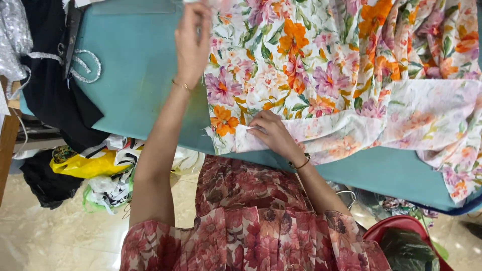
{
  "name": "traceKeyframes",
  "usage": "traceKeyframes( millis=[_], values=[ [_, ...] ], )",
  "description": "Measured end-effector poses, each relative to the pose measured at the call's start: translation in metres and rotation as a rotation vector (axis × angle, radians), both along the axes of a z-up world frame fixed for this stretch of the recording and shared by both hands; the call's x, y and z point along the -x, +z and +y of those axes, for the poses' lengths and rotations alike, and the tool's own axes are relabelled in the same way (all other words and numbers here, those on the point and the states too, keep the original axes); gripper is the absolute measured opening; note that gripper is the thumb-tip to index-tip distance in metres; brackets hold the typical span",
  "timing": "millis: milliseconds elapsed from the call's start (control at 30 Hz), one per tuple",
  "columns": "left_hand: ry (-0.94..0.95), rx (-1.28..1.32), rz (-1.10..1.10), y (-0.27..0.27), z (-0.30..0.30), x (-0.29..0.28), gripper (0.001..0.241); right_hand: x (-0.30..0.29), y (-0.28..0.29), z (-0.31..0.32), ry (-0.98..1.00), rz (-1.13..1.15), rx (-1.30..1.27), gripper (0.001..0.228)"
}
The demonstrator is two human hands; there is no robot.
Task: Measuring and arranging floral fabric on a table using a ruler and measuring tape.
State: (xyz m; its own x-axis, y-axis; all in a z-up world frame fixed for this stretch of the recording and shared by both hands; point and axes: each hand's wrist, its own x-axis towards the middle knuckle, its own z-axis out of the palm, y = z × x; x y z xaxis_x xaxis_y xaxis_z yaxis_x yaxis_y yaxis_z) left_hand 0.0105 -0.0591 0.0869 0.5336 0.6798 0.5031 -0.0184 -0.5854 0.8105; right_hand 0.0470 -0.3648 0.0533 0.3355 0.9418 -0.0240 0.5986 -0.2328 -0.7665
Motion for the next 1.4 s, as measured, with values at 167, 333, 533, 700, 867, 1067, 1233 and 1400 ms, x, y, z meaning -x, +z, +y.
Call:
traceKeyframes(
  millis=[167, 333, 533, 700, 867, 1067, 1233, 1400],
  values=[
    [-0.579, 0.195, 0.129, 0.040, -0.074, 0.022, 0.007, 0.012, 0.031, -0.016, -0.088, 0.158, -0.179, 0.012],
    [-0.815, 0.446, 0.172, 0.009, -0.119, 0.033, 0.007, 0.008, 0.066, -0.014, -0.248, 0.027, -0.366, 0.010],
    [-0.844, 1.013, 0.177, -0.009, -0.125, 0.039, 0.024, -0.011, 0.058, 0.001, -0.476, -0.033, -0.375, 0.014],
    [-0.938, 1.327, 0.155, -0.029, -0.123, 0.047, 0.038, -0.011, 0.056, 0.003, -0.500, 0.115, -0.368, 0.019],
    [-0.819, 0.899, 0.143, -0.028, -0.119, 0.043, 0.031, -0.017, 0.043, 0.001, -0.316, 0.155, -0.227, 0.032],
    [-0.925, 0.868, 0.016, -0.048, -0.116, 0.041, 0.035, -0.022, 0.004, -0.013, -0.491, 0.238, -0.206, 0.028],
    [-0.886, 1.026, 0.144, -0.044, -0.114, 0.040, 0.033, -0.017, 0.024, -0.009, -0.451, 0.249, -0.245, 0.024],
    [-0.834, 0.884, 0.123, -0.058, -0.114, 0.032, 0.025, -0.007, 0.055, -0.001, -0.427, 0.274, -0.296, 0.021]
  ],
)
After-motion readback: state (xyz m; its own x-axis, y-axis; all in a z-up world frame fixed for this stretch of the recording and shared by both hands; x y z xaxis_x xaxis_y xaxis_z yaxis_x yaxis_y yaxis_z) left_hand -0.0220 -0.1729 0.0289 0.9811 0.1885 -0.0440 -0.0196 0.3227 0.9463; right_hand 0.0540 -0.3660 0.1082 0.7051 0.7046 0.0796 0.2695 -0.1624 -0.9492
